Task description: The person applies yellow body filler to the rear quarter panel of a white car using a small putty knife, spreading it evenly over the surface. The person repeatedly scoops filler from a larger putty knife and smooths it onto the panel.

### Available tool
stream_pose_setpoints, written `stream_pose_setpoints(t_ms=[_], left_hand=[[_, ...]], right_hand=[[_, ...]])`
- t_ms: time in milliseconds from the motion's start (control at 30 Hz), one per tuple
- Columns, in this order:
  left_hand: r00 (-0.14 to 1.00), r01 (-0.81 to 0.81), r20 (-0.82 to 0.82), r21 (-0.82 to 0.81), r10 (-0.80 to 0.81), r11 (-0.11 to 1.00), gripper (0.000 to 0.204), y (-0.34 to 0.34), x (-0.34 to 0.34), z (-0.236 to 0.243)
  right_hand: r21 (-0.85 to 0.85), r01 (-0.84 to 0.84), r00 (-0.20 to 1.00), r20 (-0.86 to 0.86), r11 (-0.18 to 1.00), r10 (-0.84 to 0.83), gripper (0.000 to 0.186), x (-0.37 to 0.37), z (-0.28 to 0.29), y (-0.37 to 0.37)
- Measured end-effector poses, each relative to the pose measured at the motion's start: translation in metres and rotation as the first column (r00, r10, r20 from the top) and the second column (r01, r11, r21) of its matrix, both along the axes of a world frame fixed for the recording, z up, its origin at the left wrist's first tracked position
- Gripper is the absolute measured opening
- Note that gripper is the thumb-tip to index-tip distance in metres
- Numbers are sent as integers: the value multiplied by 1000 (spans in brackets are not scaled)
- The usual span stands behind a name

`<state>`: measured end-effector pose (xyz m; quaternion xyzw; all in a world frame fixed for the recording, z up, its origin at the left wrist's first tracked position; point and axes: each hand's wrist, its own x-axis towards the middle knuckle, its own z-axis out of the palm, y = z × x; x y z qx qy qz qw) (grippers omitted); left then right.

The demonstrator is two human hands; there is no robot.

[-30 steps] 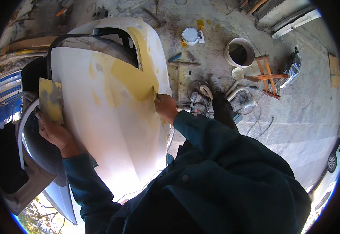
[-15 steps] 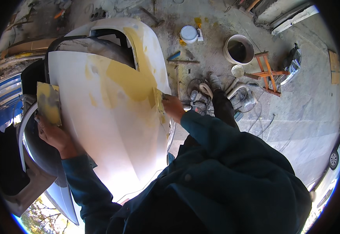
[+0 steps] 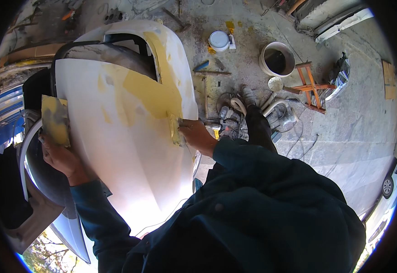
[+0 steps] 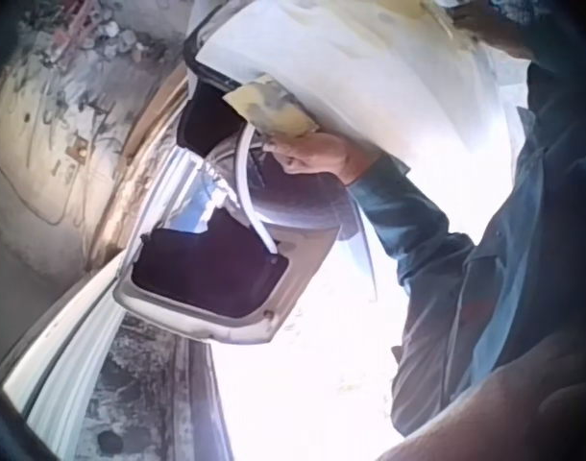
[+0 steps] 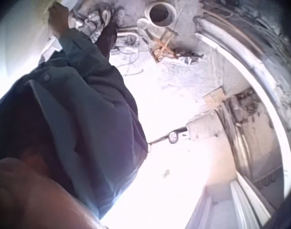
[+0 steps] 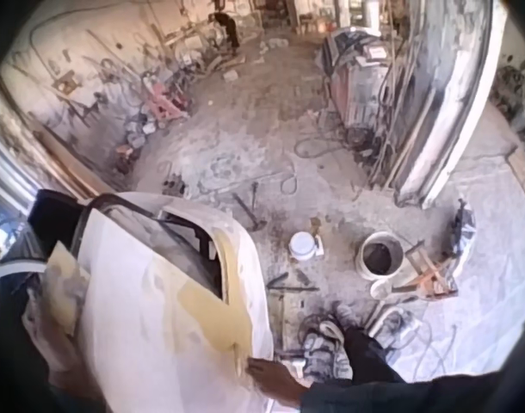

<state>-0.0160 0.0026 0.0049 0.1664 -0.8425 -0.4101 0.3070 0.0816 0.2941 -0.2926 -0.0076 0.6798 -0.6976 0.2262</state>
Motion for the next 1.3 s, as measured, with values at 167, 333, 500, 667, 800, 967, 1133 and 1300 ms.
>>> stream_pose_setpoints(t_ms=[167,333,500,667,800,967,1133,1300], left_hand=[[1000,-13,1,11,13,1000,69,8,-4,2],[1000,21,13,-33,-20,999,66,1,-2,2],[1000,-15,10,-31,15,999,64,10,0,1],[999,41,-12,65,-41,997,56,-2,0,-1],[1000,1,10,30,-2,1000,54,-8,3,0],[999,20,46,61,-23,998,54,11,45,-19],[999,-9,-8,869,32,495,57,194,87,-57],[994,-23,-2,974,110,227,57,253,86,-56]], right_hand=[[-10,193,836,525,981,-160,29,-23,-27,3],[-85,231,889,424,969,-175,27,-15,-54,-30],[12,77,918,388,997,-76,28,-37,55,-14],[-84,59,943,330,995,-28,34,-47,114,-3],[-499,287,819,571,818,61,31,-67,126,15],[-497,266,883,469,826,-2,34,-109,144,68],[-525,102,972,232,845,27,37,-143,206,111],[-371,-221,975,-110,902,194,35,-147,236,128]])
